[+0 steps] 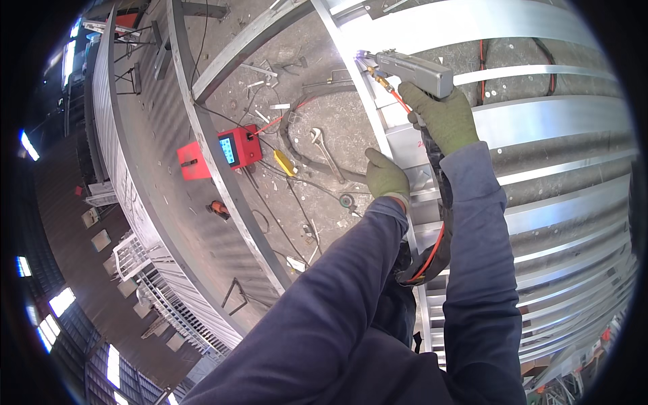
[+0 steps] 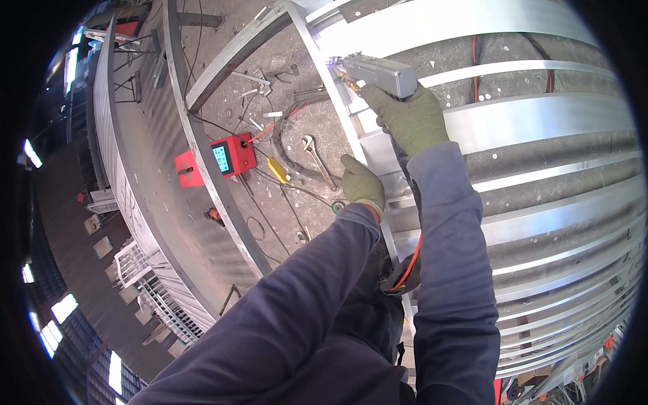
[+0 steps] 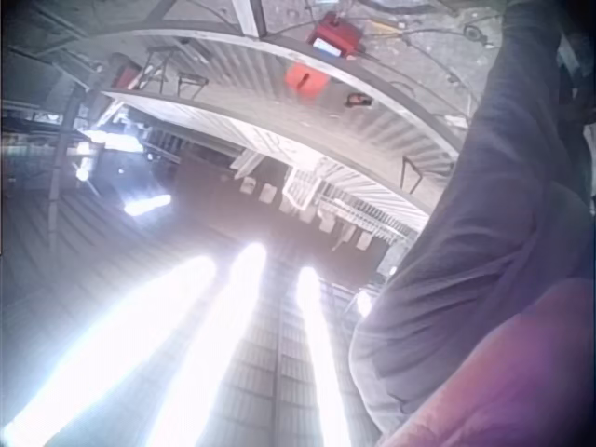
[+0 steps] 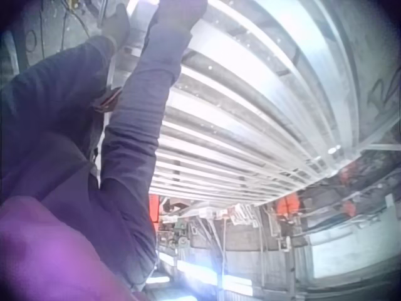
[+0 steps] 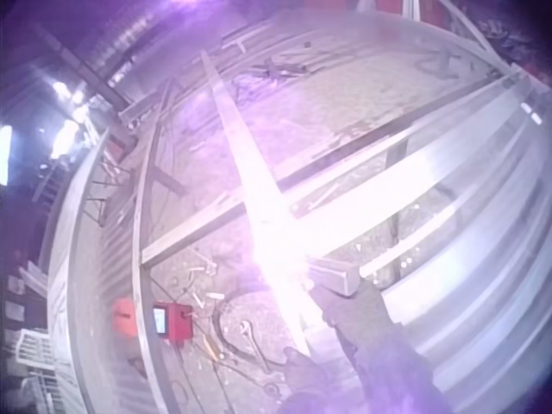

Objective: The person welds multiple joints on a large aluminum frame using a handheld welding torch. They move along the structure, applying welds to several intersections of horizontal and vertical bars, then reposition the torch and cables to continue welding additional joints.

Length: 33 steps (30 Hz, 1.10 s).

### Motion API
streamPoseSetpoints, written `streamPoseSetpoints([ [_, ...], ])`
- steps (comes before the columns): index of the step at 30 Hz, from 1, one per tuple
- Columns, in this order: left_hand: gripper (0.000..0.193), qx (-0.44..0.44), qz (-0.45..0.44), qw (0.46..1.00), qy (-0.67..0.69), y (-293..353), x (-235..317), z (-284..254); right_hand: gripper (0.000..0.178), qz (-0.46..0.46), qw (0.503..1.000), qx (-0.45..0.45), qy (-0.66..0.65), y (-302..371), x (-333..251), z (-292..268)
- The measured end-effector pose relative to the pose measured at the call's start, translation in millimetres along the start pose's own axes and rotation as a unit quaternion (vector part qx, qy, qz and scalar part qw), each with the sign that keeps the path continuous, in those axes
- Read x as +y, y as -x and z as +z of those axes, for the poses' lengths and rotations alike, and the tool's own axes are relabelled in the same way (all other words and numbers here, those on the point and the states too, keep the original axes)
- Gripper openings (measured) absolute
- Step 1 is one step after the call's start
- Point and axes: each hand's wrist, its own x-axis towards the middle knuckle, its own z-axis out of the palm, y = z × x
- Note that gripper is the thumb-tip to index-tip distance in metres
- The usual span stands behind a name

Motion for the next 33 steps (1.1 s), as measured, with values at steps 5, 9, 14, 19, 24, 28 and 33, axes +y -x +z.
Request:
streamPoseSetpoints([
  [5,0.091,-0.010,0.001,1.000,0.013,1,2,-2,0.052,0.006,1.000,0.011,0.013,4,2,0],
  [9,0.091,-0.013,0.000,1.000,0.012,1,2,-2,0.053,0.009,1.000,-0.004,0.009,5,3,-4],
  [14,0.091,0.000,0.004,1.000,0.001,-3,-2,0,0.058,0.020,1.000,-0.011,0.010,9,4,-5],
  [19,0.091,-0.003,-0.004,1.000,0.002,2,4,-2,0.061,0.021,1.000,-0.013,0.015,11,9,-8],
  [24,0.091,0.003,-0.008,1.000,0.013,1,5,-1,0.062,0.020,1.000,-0.014,0.019,17,9,-9],
  [28,0.091,-0.003,-0.005,1.000,0.010,2,4,-1,0.064,0.016,1.000,-0.008,0.015,19,14,-9],
  [33,0.090,0.013,-0.003,1.000,-0.007,2,3,-1,0.062,0.025,0.999,-0.014,0.020,21,16,-10],
])
